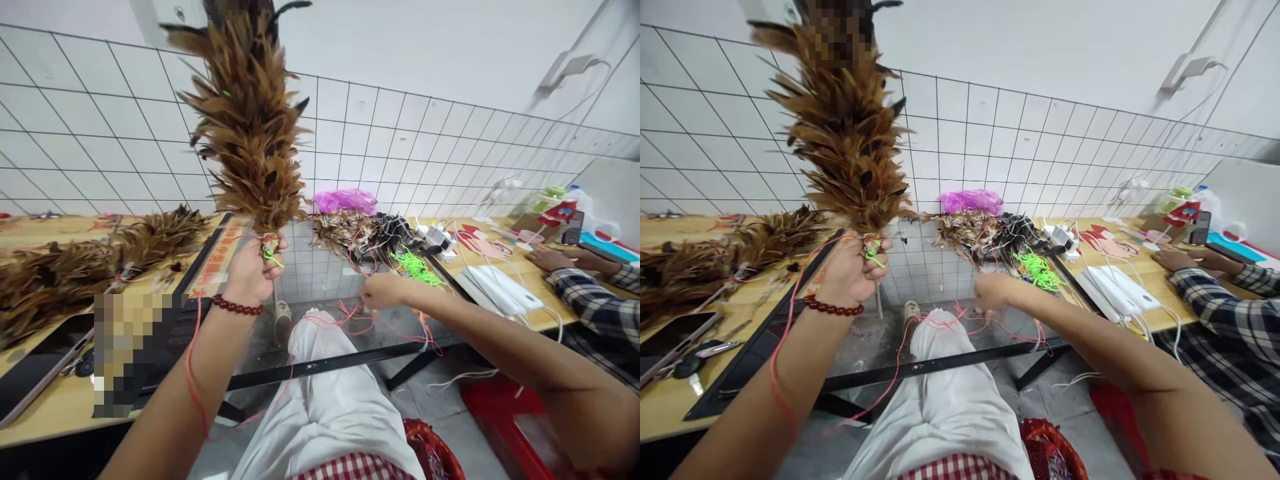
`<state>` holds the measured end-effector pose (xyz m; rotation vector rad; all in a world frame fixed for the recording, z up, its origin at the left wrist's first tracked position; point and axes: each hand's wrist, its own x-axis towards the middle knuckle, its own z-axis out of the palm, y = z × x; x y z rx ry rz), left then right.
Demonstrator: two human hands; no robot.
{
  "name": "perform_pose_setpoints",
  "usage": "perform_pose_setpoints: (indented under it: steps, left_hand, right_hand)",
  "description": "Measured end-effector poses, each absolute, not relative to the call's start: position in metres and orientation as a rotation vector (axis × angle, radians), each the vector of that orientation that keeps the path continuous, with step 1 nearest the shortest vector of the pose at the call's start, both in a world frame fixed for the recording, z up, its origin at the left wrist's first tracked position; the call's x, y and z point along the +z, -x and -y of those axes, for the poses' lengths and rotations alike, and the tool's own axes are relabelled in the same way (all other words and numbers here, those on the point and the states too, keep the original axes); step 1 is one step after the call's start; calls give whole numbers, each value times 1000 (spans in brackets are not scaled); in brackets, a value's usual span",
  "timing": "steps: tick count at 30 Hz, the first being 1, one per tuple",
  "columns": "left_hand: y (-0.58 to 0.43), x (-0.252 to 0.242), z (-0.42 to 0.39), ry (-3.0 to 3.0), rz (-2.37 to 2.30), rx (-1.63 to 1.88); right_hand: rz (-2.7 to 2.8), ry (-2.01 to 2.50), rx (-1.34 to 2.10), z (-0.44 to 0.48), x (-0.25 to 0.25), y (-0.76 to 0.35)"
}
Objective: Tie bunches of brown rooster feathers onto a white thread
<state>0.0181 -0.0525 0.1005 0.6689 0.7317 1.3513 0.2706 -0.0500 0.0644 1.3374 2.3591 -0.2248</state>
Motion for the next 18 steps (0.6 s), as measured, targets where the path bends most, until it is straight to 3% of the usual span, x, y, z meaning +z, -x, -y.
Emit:
perform_pose_setpoints:
  steps: [4, 7, 14, 18]
  left_hand:
    - [-14, 99, 57, -692, -867, 1321]
    - [-21, 93, 60, -683, -853, 1294]
    - [-35, 85, 68, -671, -760, 1304]
    - [-31, 107, 68, -724, -691, 1322]
  right_hand:
    - [-2325, -1375, -160, 77, 26, -279]
    - [-2415, -1266, -183, 79, 24, -269]
    - [-3210, -1485, -216, 31, 111, -206]
    - [-3538, -1315, -243, 9, 152, -167]
